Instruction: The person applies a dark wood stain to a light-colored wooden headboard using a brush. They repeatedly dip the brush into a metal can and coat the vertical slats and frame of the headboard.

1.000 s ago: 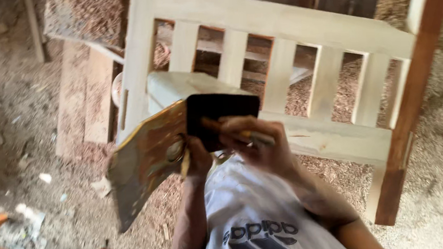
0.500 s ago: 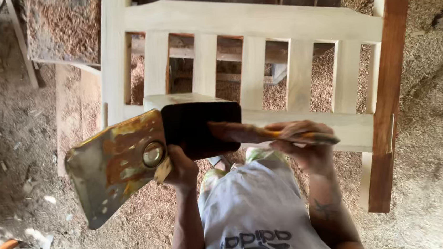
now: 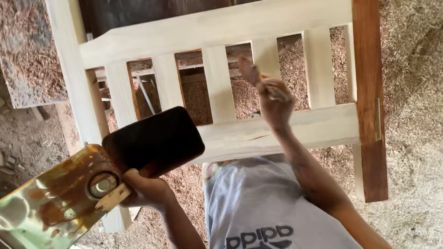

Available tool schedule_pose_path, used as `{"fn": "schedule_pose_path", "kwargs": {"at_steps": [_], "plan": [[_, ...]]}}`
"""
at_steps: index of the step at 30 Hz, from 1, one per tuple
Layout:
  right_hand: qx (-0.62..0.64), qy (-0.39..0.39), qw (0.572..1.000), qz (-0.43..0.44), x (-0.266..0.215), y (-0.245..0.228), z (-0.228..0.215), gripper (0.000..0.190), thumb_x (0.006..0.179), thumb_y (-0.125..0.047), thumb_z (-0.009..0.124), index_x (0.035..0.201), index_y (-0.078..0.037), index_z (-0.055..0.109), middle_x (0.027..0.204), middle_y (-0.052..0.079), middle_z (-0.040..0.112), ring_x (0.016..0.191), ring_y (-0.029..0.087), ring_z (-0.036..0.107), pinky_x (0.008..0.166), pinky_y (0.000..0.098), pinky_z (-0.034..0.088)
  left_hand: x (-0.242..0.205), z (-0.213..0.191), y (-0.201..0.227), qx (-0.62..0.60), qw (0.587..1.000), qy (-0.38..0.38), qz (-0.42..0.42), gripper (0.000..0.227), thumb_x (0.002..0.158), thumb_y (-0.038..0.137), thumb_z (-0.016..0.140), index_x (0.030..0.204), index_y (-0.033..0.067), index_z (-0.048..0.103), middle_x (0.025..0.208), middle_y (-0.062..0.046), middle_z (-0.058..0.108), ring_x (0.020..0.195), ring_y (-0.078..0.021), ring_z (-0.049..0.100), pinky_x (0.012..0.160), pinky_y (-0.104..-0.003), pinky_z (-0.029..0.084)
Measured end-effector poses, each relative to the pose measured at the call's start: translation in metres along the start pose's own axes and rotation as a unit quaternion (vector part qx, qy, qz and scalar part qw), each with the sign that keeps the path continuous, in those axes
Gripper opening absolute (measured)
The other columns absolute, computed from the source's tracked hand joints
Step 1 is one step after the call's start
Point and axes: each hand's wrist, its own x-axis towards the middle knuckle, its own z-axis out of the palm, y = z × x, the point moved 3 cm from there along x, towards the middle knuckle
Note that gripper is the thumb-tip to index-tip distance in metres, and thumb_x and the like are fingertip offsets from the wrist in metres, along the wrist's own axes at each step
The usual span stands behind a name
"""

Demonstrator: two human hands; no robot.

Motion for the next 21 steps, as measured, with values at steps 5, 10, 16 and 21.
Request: {"fn": "schedule_pose_path", "kwargs": {"at_steps": [5,10,16,21], "plan": [[0.083,0.030,0.995,0.046,-0.025,-0.004,0.050,0.013,0.099,-0.008,0.076,0.111,-0.005,0.070,0.107,0.012,0.078,0.090,0.016,0.079,0.071,0.0259,0.066,0.031,0.006,-0.016,0.057,0.998,0.021,-0.001,0.038,0.078,0.002,0.063,0.106,-0.0107,0.042,0.103,-0.016,0.062,0.084,-0.0225,0.066,0.069,-0.030,0.064],[0.098,0.061,0.992,0.041,-0.009,-0.013,0.072,0.017,0.100,-0.007,0.076,0.114,-0.003,0.070,0.112,0.014,0.078,0.097,0.020,0.078,0.082,0.0307,0.064,0.067,0.032,-0.041,0.089,0.995,-0.041,-0.003,0.021,0.080,0.001,0.063,0.095,-0.0069,0.050,0.091,-0.009,0.061,0.071,-0.0163,0.060,0.056,-0.027,0.053],[0.086,0.150,0.984,0.050,-0.016,-0.018,0.098,0.018,0.097,-0.001,0.077,0.113,-0.006,0.071,0.117,0.017,0.077,0.098,0.021,0.079,0.078,0.0278,0.067,0.097,0.068,-0.046,0.093,0.983,-0.155,0.038,0.011,0.077,-0.004,0.057,0.072,0.0041,0.052,0.065,-0.001,0.055,0.048,-0.0107,0.045,0.046,-0.024,0.036],[0.107,0.132,0.985,0.017,-0.026,-0.022,0.110,0.020,0.099,0.004,0.072,0.115,-0.006,0.069,0.125,0.020,0.073,0.106,0.025,0.077,0.085,0.0311,0.065,0.115,0.084,-0.040,0.093,0.977,-0.191,0.029,0.014,0.078,-0.005,0.055,0.070,0.0048,0.049,0.066,-0.001,0.054,0.049,-0.0096,0.044,0.047,-0.024,0.034]]}}
